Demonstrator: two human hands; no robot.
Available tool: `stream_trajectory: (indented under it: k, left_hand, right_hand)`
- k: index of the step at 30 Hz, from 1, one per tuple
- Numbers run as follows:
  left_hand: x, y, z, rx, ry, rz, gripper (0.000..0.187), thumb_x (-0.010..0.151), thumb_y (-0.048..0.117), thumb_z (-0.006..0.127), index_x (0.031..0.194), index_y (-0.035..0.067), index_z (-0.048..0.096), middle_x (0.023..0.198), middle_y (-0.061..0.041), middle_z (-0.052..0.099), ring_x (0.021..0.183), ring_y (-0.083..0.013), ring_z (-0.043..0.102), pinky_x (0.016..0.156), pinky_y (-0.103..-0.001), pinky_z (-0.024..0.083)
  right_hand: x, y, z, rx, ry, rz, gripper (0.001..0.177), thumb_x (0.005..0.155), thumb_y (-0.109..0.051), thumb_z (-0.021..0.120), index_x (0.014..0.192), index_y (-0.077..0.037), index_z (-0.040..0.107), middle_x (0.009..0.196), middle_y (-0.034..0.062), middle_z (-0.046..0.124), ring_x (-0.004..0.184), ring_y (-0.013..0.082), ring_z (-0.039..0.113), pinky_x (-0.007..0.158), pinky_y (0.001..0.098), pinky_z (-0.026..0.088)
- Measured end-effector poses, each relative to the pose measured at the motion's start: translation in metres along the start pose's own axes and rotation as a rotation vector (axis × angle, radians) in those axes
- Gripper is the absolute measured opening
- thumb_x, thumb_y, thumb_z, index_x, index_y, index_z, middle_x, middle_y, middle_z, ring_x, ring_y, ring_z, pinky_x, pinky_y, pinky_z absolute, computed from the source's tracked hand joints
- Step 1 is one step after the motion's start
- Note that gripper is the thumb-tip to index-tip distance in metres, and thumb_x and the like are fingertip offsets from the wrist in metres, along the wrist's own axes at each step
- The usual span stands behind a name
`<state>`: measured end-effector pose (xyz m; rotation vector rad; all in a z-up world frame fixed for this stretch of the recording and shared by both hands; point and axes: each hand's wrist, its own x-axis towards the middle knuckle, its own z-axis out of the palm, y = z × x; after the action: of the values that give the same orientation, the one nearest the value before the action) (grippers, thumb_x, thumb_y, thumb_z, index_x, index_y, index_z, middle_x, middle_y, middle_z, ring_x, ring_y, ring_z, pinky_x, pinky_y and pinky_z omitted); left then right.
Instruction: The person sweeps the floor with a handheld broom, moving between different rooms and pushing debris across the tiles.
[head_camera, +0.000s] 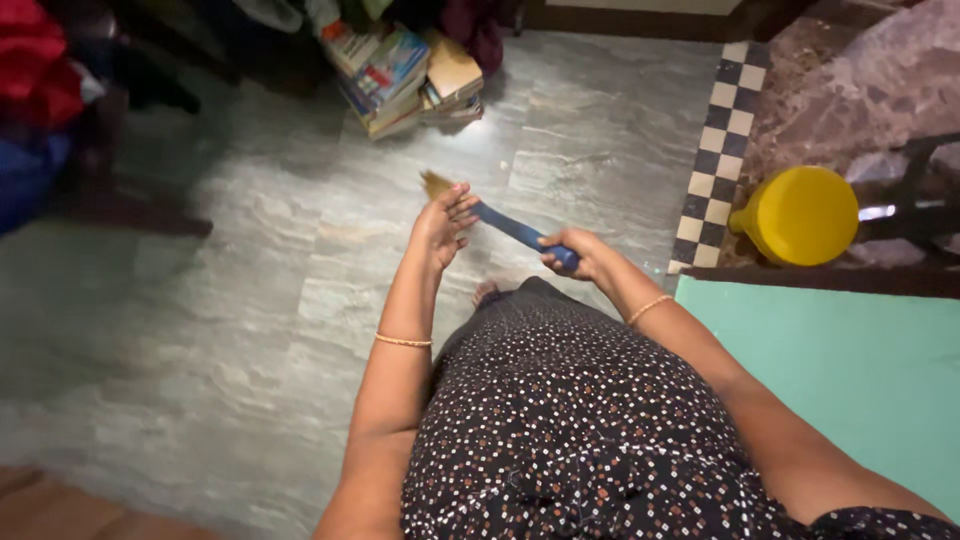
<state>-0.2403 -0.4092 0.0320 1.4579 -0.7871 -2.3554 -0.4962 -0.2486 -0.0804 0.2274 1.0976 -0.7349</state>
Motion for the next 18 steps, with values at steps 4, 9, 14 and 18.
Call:
stream_trajectory:
  k: [4, 9, 14, 18]
  left_hand:
    - [0.022, 0.031, -0.010, 0.004, -0.051, -0.024, 0.054, 0.094, 0.047, 0.053, 0.143, 0.024, 0.056, 0.142, -0.002, 0.064, 0.134, -0.0294, 0.052, 0.114, -0.063, 0.020]
    - [0.053, 0.052, -0.005, 0.055, -0.090, -0.067, 0.052, 0.095, 0.047, 0.054, 0.141, 0.023, 0.057, 0.141, -0.003, 0.064, 0.133, -0.0286, 0.054, 0.112, -0.061, 0.022]
    - [0.079, 0.057, 0.027, 0.087, -0.165, -0.072, 0.053, 0.093, 0.046, 0.053, 0.141, 0.024, 0.058, 0.140, -0.002, 0.065, 0.130, -0.0272, 0.054, 0.109, -0.057, 0.027]
    - [0.083, 0.070, 0.048, 0.183, -0.126, -0.095, 0.053, 0.092, 0.047, 0.055, 0.140, 0.026, 0.057, 0.138, -0.001, 0.065, 0.128, -0.0268, 0.055, 0.105, -0.055, 0.029]
  right_hand:
    - [-0.022, -0.012, -0.045, 0.226, 0.130, -0.094, 0.031, 0.090, -0.007, 0.069, 0.105, -0.004, 0.042, 0.070, 0.0056, 0.054, 0.051, 0.0124, 0.054, 0.038, 0.0225, 0.045]
    - [-0.044, -0.040, -0.055, 0.126, 0.431, -0.327, 0.020, 0.089, -0.004, 0.065, 0.103, -0.002, 0.051, 0.070, 0.0059, 0.055, 0.052, 0.0142, 0.055, 0.042, 0.0268, 0.048]
    - [-0.031, -0.058, 0.001, 0.042, 0.453, -0.417, 0.011, 0.090, -0.001, 0.064, 0.097, 0.001, 0.056, 0.068, 0.0079, 0.058, 0.051, 0.0160, 0.057, 0.042, 0.0308, 0.048]
    - [-0.014, -0.099, 0.014, -0.004, 0.227, -0.258, 0.012, 0.091, -0.013, 0.063, 0.093, -0.006, 0.053, 0.063, 0.0069, 0.056, 0.044, 0.0166, 0.051, 0.037, 0.0301, 0.043]
